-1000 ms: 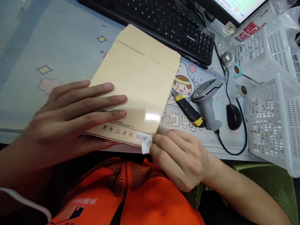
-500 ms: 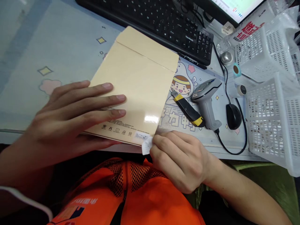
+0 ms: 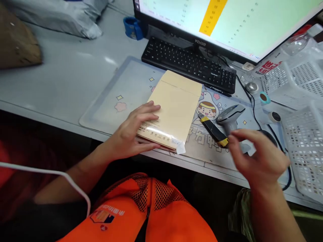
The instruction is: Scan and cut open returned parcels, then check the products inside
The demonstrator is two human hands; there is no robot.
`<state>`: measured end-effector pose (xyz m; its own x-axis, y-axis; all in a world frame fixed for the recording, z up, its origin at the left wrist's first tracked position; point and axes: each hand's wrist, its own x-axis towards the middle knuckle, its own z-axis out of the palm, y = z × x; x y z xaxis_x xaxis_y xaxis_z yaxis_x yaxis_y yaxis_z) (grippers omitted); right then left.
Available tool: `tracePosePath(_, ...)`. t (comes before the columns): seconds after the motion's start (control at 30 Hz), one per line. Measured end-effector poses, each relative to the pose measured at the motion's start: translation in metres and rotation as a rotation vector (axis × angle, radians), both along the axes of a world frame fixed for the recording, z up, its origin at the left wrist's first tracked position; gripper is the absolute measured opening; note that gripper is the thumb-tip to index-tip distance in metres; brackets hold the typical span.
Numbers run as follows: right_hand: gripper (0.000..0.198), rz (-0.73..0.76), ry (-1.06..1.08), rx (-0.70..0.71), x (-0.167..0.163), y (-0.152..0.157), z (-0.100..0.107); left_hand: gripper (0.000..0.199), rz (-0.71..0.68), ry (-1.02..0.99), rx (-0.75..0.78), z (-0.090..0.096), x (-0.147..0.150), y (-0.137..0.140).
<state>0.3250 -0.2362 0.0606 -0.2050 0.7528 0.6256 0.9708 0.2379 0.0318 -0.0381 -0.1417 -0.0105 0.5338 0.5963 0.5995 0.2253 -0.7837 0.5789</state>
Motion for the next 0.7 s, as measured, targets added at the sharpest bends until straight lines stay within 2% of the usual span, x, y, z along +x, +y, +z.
tracePosePath(0.07, 0.022, -0.222, 0.038, 0.113, 0.040, -0.004, -0.009, 0.067, 0.023, 0.027, 0.021, 0.002, 0.002, -0.007)
tracePosePath(0.13, 0.030, -0.354, 0.097, 0.135, 0.081, -0.009, -0.020, 0.064, 0.069, 0.095, 0.056, 0.006, 0.004, -0.013)
tracePosePath(0.23, 0.036, -0.468, 0.161, 0.136, 0.131, -0.020, -0.038, 0.058, 0.144, 0.176, 0.122, 0.017, 0.008, -0.022)
tracePosePath(0.3, 0.039, -0.510, 0.178, 0.112, 0.154, -0.026, -0.050, 0.052, 0.146, 0.202, 0.159, 0.025, 0.012, -0.026)
tracePosePath(0.43, 0.045, -0.477, 0.181, 0.050, 0.176, -0.029, -0.072, 0.040, 0.005, 0.264, 0.236, 0.037, 0.024, -0.035)
tracePosePath(0.53, 0.053, -0.420, 0.154, 0.008, 0.181, -0.025, -0.085, 0.042, -0.085, 0.351, 0.299, 0.040, 0.033, -0.041)
tracePosePath(0.7, 0.066, -0.494, 0.134, 0.012, 0.193, -0.023, -0.096, 0.045, -0.026, 0.462, 0.333, 0.036, 0.039, -0.045)
